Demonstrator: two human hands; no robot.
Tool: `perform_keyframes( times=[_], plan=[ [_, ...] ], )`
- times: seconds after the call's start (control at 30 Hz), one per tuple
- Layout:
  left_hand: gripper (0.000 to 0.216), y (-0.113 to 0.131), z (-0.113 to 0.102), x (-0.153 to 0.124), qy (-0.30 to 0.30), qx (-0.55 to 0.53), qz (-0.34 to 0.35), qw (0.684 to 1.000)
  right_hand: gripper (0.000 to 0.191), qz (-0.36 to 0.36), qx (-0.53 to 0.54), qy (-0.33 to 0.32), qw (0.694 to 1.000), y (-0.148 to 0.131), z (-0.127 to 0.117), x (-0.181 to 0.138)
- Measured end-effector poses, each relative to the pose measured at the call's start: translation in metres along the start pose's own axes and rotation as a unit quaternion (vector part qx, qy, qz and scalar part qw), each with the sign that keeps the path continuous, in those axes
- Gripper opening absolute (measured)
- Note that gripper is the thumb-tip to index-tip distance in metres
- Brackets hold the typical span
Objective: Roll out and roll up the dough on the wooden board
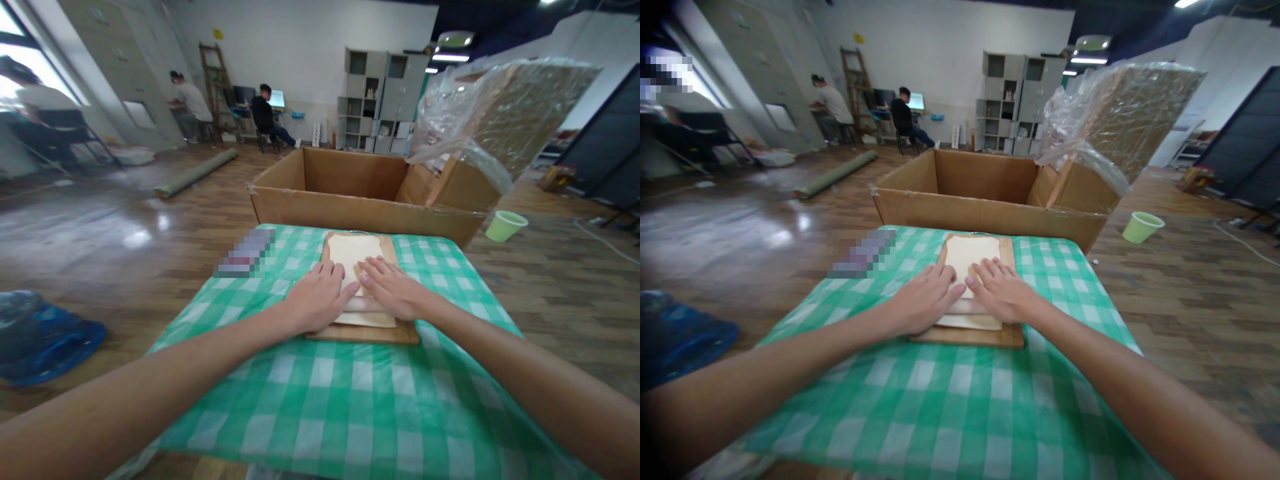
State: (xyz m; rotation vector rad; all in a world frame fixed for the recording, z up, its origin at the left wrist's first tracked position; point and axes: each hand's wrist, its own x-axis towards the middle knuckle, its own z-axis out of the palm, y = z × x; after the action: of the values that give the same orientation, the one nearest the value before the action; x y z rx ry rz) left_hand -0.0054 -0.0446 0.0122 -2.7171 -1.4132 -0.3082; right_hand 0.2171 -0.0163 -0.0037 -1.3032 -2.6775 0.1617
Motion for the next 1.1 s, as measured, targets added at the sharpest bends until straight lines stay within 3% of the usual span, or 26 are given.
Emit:
perform_keyframes(
  times=[0.2, 0.43, 0.8, 0.93, 1.1],
  plan=[
    [0.057, 0.001, 0.014, -0.008, 0.091, -0.009, -0.012, 0.996, 0.071, 0.013, -0.035, 0.033, 0.999, -0.016, -0.004, -0.014],
    [0.063, 0.019, 0.010, -0.040, 0.060, -0.021, 0.025, 0.998, 0.071, 0.019, -0.056, 0.069, 0.996, -0.047, -0.006, -0.052],
    [0.073, 0.030, 0.010, -0.075, 0.053, -0.018, 0.071, 0.996, 0.078, 0.008, -0.045, 0.058, 0.997, -0.075, 0.000, -0.087],
    [0.070, 0.030, 0.013, -0.072, 0.060, -0.007, 0.061, 0.996, 0.073, 0.011, -0.043, 0.044, 0.998, -0.069, 0.001, -0.084],
    [0.067, 0.021, 0.010, -0.037, 0.048, 0.014, 0.006, 0.999, 0.066, 0.000, -0.038, 0.036, 0.999, -0.037, -0.005, -0.050]
  ],
)
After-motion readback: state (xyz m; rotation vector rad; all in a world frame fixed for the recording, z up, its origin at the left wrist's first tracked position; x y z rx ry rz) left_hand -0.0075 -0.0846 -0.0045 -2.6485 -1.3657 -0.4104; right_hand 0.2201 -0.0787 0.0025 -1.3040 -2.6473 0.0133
